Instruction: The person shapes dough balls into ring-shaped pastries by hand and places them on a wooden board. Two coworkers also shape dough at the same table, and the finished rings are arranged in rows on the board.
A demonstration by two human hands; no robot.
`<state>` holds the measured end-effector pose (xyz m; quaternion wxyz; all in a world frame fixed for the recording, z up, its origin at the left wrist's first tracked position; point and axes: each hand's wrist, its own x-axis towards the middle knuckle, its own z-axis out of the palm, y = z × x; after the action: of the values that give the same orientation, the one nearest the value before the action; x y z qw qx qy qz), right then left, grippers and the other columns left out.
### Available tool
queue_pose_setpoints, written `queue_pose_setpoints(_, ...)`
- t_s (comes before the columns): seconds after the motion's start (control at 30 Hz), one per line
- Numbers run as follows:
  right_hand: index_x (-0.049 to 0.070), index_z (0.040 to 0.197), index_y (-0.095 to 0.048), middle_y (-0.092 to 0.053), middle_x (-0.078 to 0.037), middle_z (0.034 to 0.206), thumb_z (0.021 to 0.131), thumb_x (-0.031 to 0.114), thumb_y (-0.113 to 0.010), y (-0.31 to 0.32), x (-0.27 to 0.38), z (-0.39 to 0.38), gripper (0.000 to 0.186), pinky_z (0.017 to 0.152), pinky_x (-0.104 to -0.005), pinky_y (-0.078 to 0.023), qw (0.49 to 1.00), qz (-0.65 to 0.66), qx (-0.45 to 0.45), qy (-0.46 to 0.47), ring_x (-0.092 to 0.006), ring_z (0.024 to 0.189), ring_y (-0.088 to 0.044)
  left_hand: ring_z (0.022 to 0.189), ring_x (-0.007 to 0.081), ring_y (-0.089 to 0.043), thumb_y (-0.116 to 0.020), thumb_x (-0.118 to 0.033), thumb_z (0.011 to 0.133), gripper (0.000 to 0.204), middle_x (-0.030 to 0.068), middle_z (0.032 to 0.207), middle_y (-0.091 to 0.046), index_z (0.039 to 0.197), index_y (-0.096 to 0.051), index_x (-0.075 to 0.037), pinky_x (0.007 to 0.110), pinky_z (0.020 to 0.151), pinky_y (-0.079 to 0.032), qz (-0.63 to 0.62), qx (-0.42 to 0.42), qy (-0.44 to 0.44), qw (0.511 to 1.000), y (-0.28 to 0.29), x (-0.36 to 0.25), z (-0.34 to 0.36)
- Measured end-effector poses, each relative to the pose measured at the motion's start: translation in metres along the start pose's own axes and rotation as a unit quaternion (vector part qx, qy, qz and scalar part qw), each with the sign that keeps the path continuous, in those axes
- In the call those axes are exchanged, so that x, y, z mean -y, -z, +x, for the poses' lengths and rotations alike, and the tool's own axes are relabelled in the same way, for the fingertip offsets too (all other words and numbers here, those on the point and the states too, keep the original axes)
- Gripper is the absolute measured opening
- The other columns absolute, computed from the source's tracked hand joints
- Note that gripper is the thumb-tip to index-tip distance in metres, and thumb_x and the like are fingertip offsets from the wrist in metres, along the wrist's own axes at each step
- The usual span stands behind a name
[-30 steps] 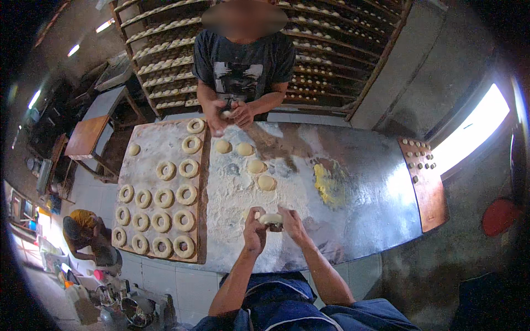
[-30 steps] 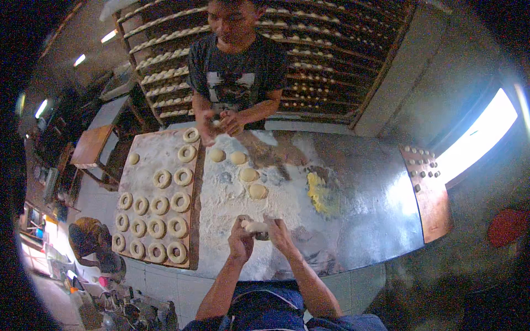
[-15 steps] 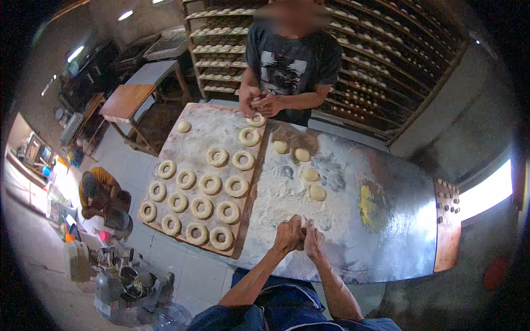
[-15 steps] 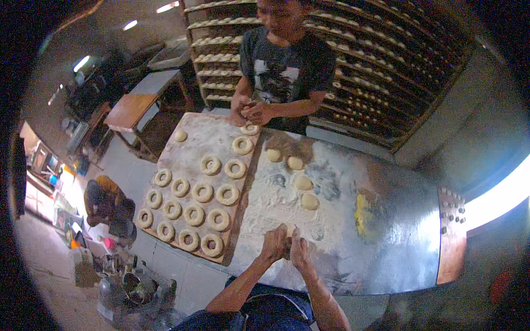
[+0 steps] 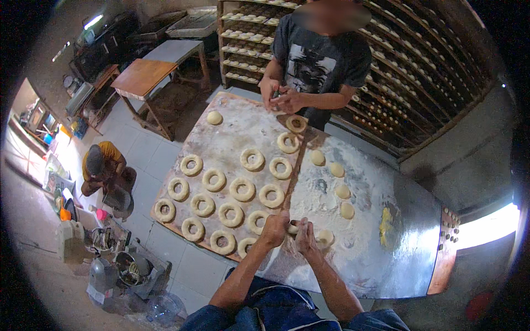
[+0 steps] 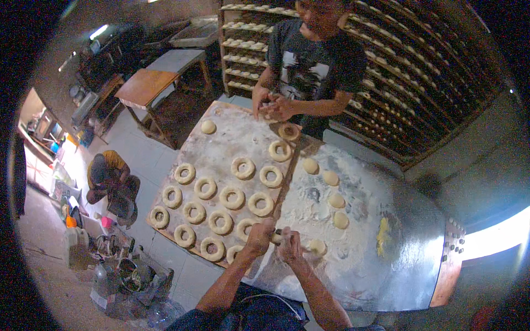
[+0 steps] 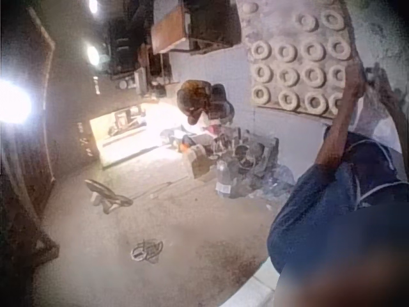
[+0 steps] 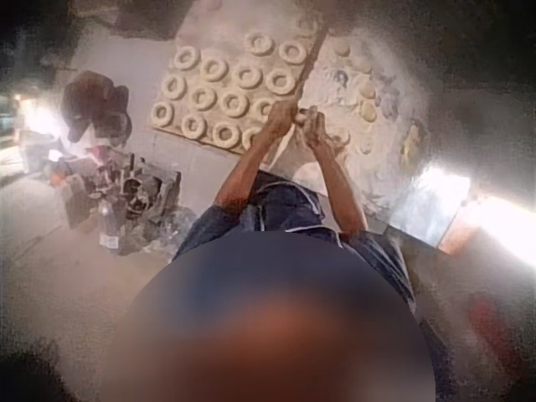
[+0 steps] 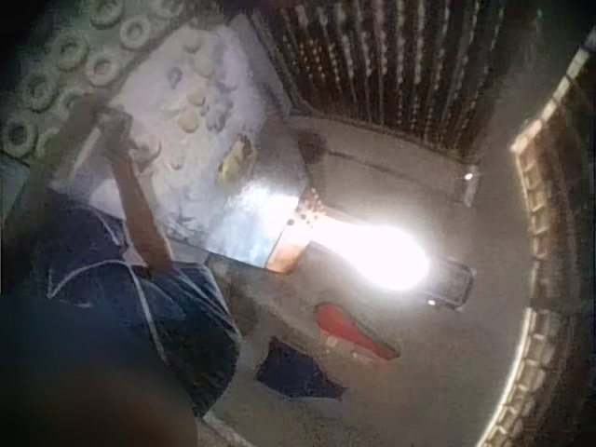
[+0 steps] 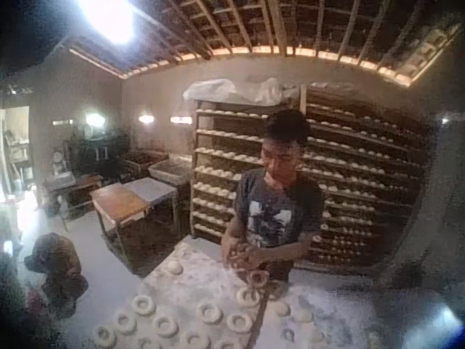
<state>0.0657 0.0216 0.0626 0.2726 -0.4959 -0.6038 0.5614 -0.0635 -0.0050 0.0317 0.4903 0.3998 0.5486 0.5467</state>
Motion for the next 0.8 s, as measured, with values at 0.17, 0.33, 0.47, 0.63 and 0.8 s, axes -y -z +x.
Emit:
queue_pose_setpoints(0.17, 0.002, 0.085, -0.054, -0.051, -0.005, 0.073, 0.101, 0.051, -0.032, -0.044, -0.038, 0.041, 0.056, 0.065, -0.0340, -0.043, 0.998, 0.038, -0.032, 0.042, -0.0152, 0.068, -0.046, 0.068, 0.0387, -0.056, -0.037, -0.033, 0.099, 0.039, 0.0186, 0.071, -0.055, 0.080, -0.051, -0.002, 0.045, 0.066, -0.044, -0.131, -0.084, -0.063, 0.986, 0.042, 0.048, 0.031)
queue_pose_setpoints(0.33, 0.004, 0.097, -0.058, -0.053, -0.007, 0.085, 0.101, 0.034, -0.046, -0.059, -0.033, 0.081, 0.033, 0.065, -0.0363, -0.044, 0.989, 0.008, 0.112, 0.097, -0.0191, 0.070, -0.050, 0.058, 0.0219, -0.039, -0.037, -0.034, 0.099, 0.039, 0.0044, 0.064, -0.033, 0.069, -0.038, -0.008, 0.037, 0.061, -0.037, 0.161, -0.048, -0.114, 0.979, 0.090, -0.007, 0.046)
queue_pose_setpoints(0.47, 0.002, 0.104, -0.062, -0.062, -0.015, 0.099, 0.099, 0.029, -0.049, -0.095, -0.031, 0.100, 0.030, 0.083, -0.0425, -0.044, 0.978, -0.046, 0.044, 0.200, -0.0310, 0.088, -0.057, 0.060, 0.0398, -0.046, -0.037, -0.033, 0.096, 0.042, 0.0236, 0.066, -0.052, 0.078, -0.047, 0.003, 0.045, 0.058, -0.036, -0.237, -0.152, 0.034, 0.959, 0.116, -0.011, 0.059)
queue_pose_setpoints(0.63, 0.000, 0.099, -0.063, -0.064, -0.014, 0.099, 0.085, 0.035, -0.065, -0.126, 0.015, 0.151, 0.038, 0.079, -0.0403, -0.046, 0.964, -0.074, 0.109, 0.230, -0.0274, 0.086, -0.058, 0.063, 0.0372, -0.055, -0.049, -0.028, 0.087, 0.032, 0.0195, 0.065, -0.054, 0.076, -0.049, 0.001, 0.042, 0.058, -0.041, 0.316, -0.176, -0.108, 0.926, 0.194, 0.008, 0.093)
queue_pose_setpoints(0.8, -0.008, 0.134, -0.039, -0.058, -0.027, 0.117, 0.075, 0.033, -0.074, -0.148, 0.127, 0.184, 0.079, 0.093, -0.0401, -0.045, 0.976, -0.194, 0.096, 0.021, -0.0384, 0.111, -0.056, 0.071, 0.0439, -0.058, -0.042, -0.027, 0.097, 0.037, 0.0215, 0.072, -0.060, 0.078, -0.055, 0.001, 0.047, 0.068, -0.045, 0.314, -0.276, -0.043, 0.907, 0.234, -0.047, 0.162)
